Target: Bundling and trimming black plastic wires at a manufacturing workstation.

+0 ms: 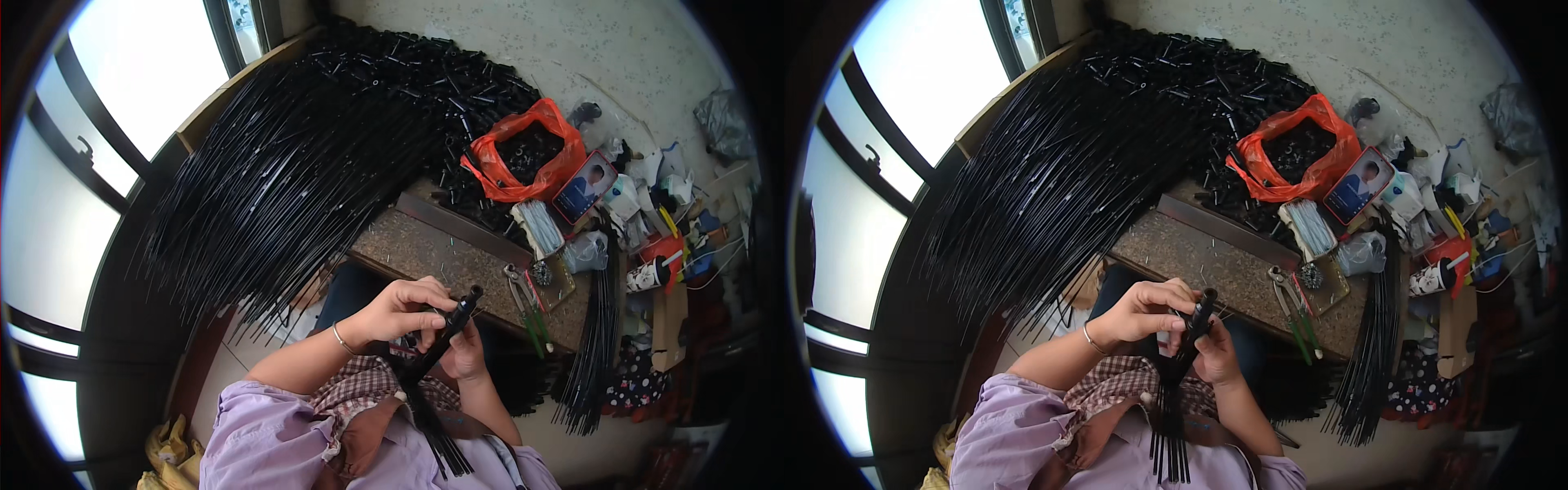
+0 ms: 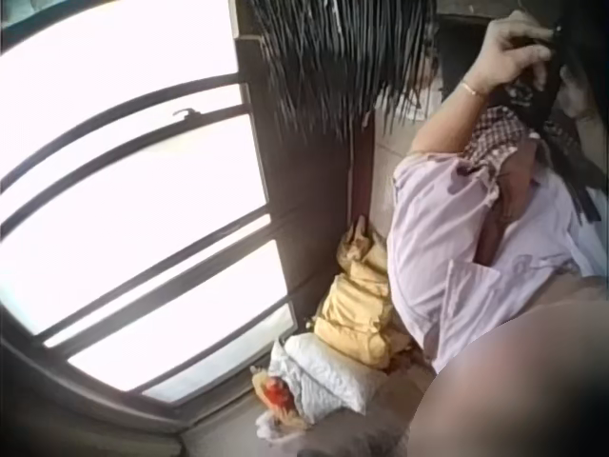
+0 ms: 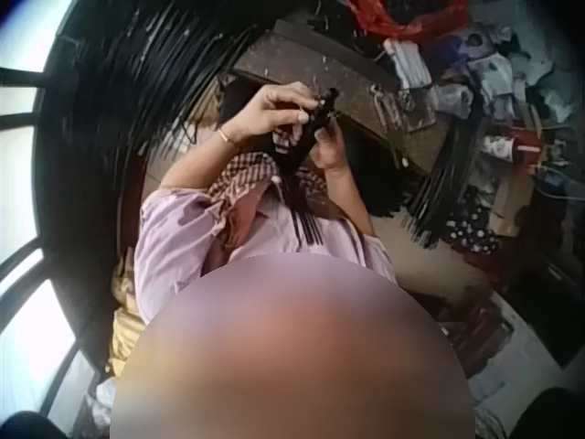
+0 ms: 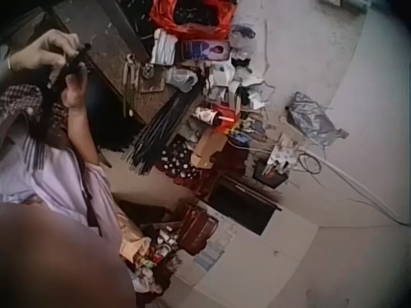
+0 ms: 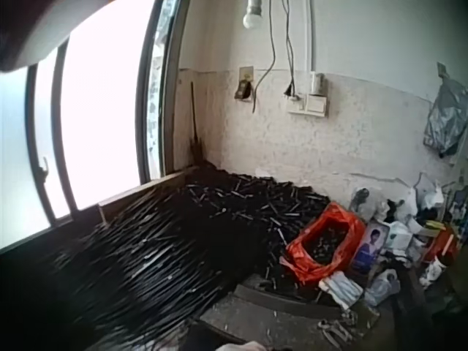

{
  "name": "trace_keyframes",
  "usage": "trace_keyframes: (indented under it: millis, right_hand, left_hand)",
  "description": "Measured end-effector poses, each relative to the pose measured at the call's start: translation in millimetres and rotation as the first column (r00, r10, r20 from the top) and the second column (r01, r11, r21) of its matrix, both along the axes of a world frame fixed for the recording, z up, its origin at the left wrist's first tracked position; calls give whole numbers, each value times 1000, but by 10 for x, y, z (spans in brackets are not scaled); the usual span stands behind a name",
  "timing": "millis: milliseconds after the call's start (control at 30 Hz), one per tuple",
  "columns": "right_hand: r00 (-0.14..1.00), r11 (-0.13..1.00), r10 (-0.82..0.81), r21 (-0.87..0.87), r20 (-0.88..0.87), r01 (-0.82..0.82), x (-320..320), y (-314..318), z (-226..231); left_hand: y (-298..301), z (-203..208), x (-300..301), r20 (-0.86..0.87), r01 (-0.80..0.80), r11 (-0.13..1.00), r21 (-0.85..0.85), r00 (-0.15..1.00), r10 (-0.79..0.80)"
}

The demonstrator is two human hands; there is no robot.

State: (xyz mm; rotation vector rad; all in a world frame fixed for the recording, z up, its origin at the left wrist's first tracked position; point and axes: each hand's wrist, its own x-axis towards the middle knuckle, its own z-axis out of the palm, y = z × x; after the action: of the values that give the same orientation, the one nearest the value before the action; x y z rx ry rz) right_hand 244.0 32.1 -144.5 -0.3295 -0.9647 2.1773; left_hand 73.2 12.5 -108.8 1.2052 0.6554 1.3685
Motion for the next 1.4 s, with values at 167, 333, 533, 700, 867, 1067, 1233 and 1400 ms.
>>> trace_keyframes:
  millis: [167, 333, 533, 700, 867, 1067, 1233, 1400]
  right_hand:
    - [969, 977, 212, 25, -124, -210, 128, -35, 20]
    - [949, 957, 278, 131, -148, -260, 71, -97, 34]
    - [996, 995, -1, 97, -87, 9, 22, -49, 19]
    - [976, 968, 201, 167, -84, -185, 7, -84, -10]
    - [808, 807, -590, 63, 18, 587, -130, 58, 51]
    - [632, 581, -750, 653, 197, 485, -104, -88, 280]
    - [893, 842, -412, 450, 181, 297, 39, 8, 316]
    - [980, 950, -81, 311, 184, 20, 139, 216, 214]
  left_hand:
    - [122, 115, 91, 98, 194, 941, 278, 969, -229]
    - [180, -47, 117, 293, 347, 902, 257, 862, -415]
    - [208, -100, 126, 434, 280, 960, 13, 863, -258]
    - [223, 62, 137, 311, 390, 892, 229, 839, -447]
    - [91, 222, 71, 377, 51, 976, -213, 926, 34]
    - [49, 399, 200, -344, -265, 960, 88, 897, 279]
    - [70, 391, 57, -308, -162, 982, 99, 933, 185]
    - [157, 299, -68, -242, 84, 983, 162, 969, -43]
